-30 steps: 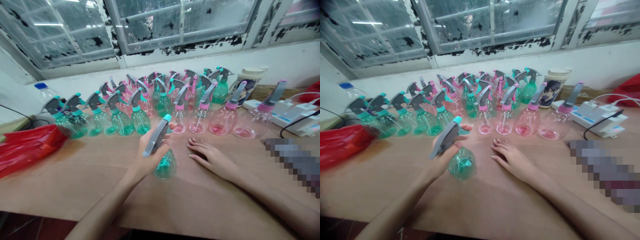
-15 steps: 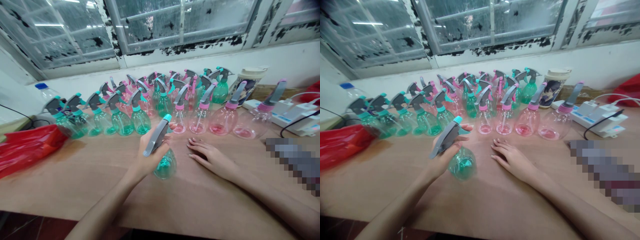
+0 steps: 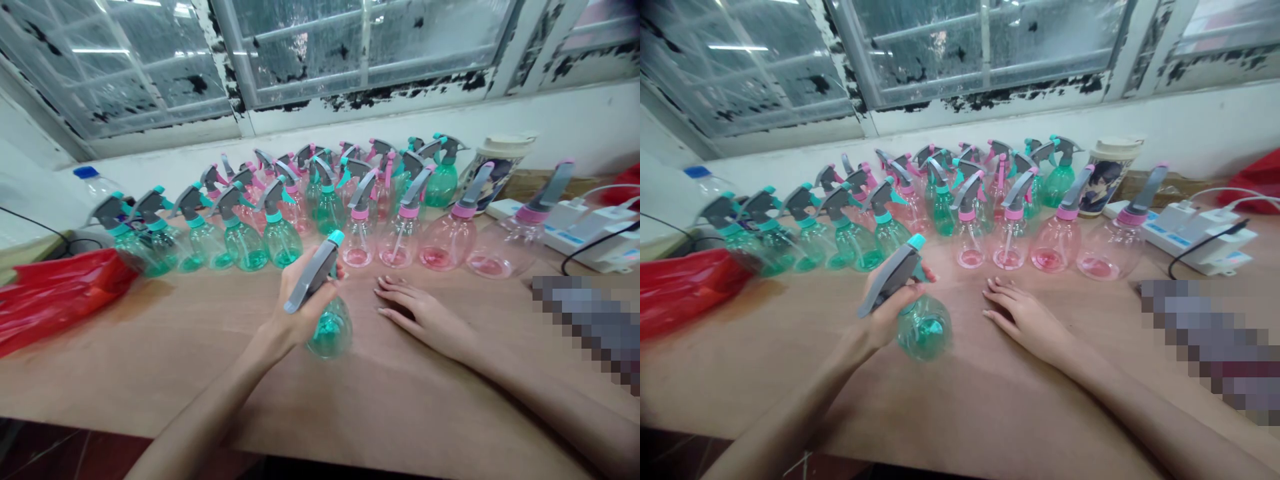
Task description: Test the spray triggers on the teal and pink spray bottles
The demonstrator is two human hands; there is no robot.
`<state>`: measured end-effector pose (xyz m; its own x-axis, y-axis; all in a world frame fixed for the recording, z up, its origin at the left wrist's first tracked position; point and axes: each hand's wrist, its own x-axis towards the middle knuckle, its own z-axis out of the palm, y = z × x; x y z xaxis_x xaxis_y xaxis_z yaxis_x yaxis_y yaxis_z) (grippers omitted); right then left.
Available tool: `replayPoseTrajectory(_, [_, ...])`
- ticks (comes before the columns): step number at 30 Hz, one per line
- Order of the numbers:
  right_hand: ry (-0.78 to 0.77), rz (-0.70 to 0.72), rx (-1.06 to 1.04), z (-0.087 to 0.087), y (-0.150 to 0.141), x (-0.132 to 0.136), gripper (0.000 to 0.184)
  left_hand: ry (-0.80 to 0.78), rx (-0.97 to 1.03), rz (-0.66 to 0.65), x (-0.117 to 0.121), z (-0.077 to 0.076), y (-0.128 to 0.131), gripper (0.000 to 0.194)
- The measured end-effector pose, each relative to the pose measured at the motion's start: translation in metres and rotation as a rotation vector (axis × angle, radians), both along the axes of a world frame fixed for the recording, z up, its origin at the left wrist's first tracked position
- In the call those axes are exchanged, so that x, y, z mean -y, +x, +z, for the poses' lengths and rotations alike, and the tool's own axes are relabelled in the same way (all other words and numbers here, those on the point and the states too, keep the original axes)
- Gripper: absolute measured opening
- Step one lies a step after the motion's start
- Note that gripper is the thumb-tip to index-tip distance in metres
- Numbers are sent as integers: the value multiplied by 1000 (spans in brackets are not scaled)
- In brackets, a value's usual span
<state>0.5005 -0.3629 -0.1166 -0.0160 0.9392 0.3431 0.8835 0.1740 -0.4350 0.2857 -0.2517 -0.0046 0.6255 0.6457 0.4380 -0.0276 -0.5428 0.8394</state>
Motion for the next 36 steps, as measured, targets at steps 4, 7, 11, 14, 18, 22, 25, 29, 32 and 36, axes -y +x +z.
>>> replayPoseTrajectory(4, [-16,-7,24,1,0,0,42,-2,-26,29,3,-1,1,28])
replayPoseTrajectory(7, [-16,-5,14,1,0,0,42,-15,-23,45,6,-2,1,33])
replayPoseTrajectory(11, [-8,0,4,0,1,0,41,1,-20,68,8,-3,1,34])
replayPoseTrajectory(14, [-18,-6,11,0,1,0,41,3,-22,76,9,-2,1,34])
replayPoseTrajectory(18, [-18,-13,2,1,0,0,41,1,-25,81,10,-1,0,34])
replayPoseTrajectory(22, [-22,-6,14,0,1,0,42,-8,-27,79,10,0,1,33])
replayPoseTrajectory(25, [-28,-2,32,-1,1,0,43,-15,-27,82,10,0,1,31])
replayPoseTrajectory(29, [-22,-5,24,-1,1,0,43,-9,-26,83,8,0,1,30])
replayPoseTrajectory(32, [-22,-4,11,0,1,0,43,-20,-24,76,8,0,1,28])
replayPoseTrajectory(36, [-22,0,17,0,1,0,43,-31,-22,74,10,0,1,27])
